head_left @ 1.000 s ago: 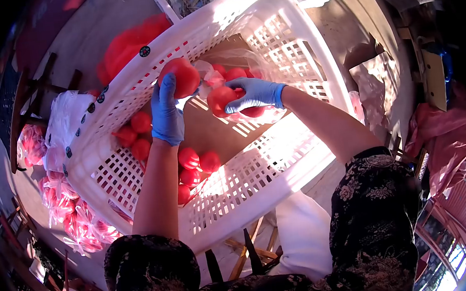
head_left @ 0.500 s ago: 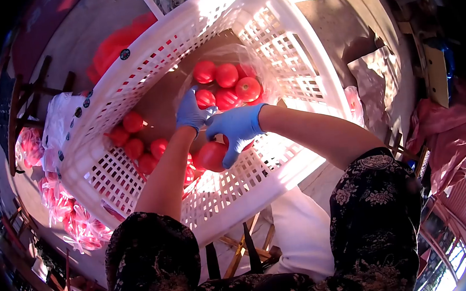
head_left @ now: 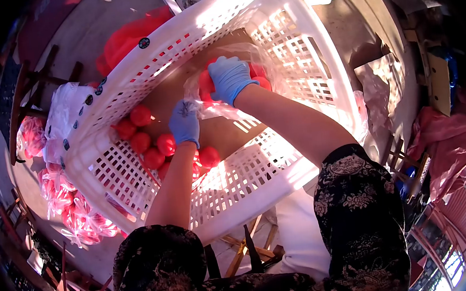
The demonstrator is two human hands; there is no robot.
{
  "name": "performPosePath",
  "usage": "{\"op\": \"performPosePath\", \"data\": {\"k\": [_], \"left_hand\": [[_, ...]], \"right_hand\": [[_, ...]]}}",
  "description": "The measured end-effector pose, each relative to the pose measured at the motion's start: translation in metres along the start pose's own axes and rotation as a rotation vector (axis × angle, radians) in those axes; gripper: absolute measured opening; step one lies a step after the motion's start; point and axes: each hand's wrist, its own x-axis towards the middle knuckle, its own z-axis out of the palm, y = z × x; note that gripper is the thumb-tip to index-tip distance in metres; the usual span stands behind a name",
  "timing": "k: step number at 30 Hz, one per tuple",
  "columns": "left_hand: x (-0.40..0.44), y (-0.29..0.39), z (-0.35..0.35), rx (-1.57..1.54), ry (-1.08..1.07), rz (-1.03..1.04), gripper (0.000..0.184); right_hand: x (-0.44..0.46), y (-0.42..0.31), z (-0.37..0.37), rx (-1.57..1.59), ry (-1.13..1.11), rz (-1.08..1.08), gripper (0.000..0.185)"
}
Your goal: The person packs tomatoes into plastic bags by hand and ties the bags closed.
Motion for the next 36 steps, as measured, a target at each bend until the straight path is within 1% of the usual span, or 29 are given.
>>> {"op": "performPosePath", "data": {"k": [2, 3, 4, 5, 6, 7, 8, 10, 11, 12, 13, 14, 17, 20, 23, 24, 26, 27, 28, 29, 30, 31, 33, 34, 36], "left_hand": [[-0.012, 0.034, 0.008, -0.3, 0.049, 0.149, 0.014], [-0.017, 0.057, 0.013, -0.453, 0.071, 0.225, 0.013], [-0.022, 0.089, 0.017, -0.917, 0.124, -0.037, 0.016], [-0.021, 0.093, 0.012, -0.926, -0.028, -0.041, 0.017], [-0.02, 0.093, 0.002, -0.929, -0.178, -0.046, 0.018], [-0.022, 0.097, -0.004, -0.927, -0.327, -0.053, 0.019], [-0.028, 0.102, -0.003, -0.826, -0.283, -0.124, 0.022], [-0.034, 0.104, -0.014, -0.748, -0.365, -0.14, 0.021], [-0.038, 0.109, -0.022, -0.705, -0.404, -0.154, 0.021], [-0.041, 0.117, -0.035, -0.566, -0.379, -0.185, 0.022], [-0.042, 0.119, -0.042, -0.544, -0.378, -0.171, 0.022], [-0.043, 0.121, -0.046, -0.525, -0.377, -0.152, 0.023], [-0.045, 0.127, -0.053, -0.503, -0.349, -0.14, 0.023], [-0.042, 0.126, -0.059, -0.529, -0.334, -0.118, 0.023], [-0.04, 0.126, -0.065, -0.522, -0.331, -0.134, 0.024], [-0.041, 0.128, -0.067, -0.49, -0.325, -0.17, 0.023], [-0.043, 0.139, -0.07, -0.431, -0.32, -0.242, 0.022], [-0.042, 0.147, -0.072, -0.418, -0.353, -0.339, 0.024], [-0.04, 0.156, -0.075, -0.401, -0.383, -0.437, 0.025], [-0.039, 0.16, -0.079, -0.384, -0.41, -0.534, 0.027], [-0.037, 0.158, -0.085, -0.367, -0.381, -0.406, 0.034], [-0.036, 0.166, -0.091, -0.379, -0.447, -0.353, 0.038], [-0.041, 0.183, -0.097, -0.396, -0.468, -0.29, 0.04], [-0.042, 0.183, -0.099, -0.421, -0.5, -0.277, 0.041], [-0.041, 0.182, -0.104, -0.481, -0.562, -0.237, 0.045]], "right_hand": [[0.004, -0.006, 0.003, -0.078, -0.014, 0.059, 0.047], [0.002, -0.006, 0.001, -0.086, -0.089, 0.029, 0.047], [0.0, -0.006, -0.002, -0.097, -0.162, 0.0, 0.047], [-0.001, -0.004, -0.006, -0.109, -0.232, -0.028, 0.047], [-0.006, 0.0, -0.01, -0.022, -0.308, -0.024, 0.051], [-0.013, 0.002, -0.008, 0.061, -0.282, -0.016, 0.052], [-0.019, 0.004, -0.004, 0.143, -0.256, -0.007, 0.054], [-0.024, 0.012, 0.011, 0.306, -0.238, -0.012, 0.059], [-0.03, 0.016, 0.015, 0.371, -0.202, -0.077, 0.059], [-0.041, 0.018, 0.022, 0.449, -0.173, -0.141, 0.059], [-0.047, 0.023, 0.021, 0.515, -0.128, -0.207, 0.059], [-0.052, 0.031, 0.017, 0.469, 0.019, -0.299, 0.055], [-0.042, 0.055, 0.0, 0.131, 0.309, -0.208, 0.042], [-0.021, 0.072, 0.012, 0.004, 0.098, 0.225, 0.031], [-0.013, 0.095, 0.025, 0.329, -0.031, 0.212, 0.026], [-0.012, 0.097, 0.03, 0.562, 0.162, 0.192, 0.026], [-0.011, 0.097, 0.036, 1.392, 0.029, 0.489, 0.023], [-0.01, 0.098, 0.037, 1.805, -0.043, 0.64, 0.022], [-0.03, 0.078, 0.001, 1.876, 0.044, 0.77, 0.017], [-0.034, 0.078, -0.01, 1.849, 0.051, 0.717, 0.015], [-0.039, 0.085, -0.017, 1.82, 0.051, 0.662, 0.014], [-0.043, 0.093, -0.02, 1.792, 0.046, 0.61, 0.013], [-0.044, 0.118, -0.027, 1.689, 0.065, 0.436, 0.015], [-0.052, 0.12, -0.039, 1.643, 0.097, 0.497, 0.012], [-0.057, 0.118, -0.035, 1.581, 0.187, 0.46, 0.012]]}}
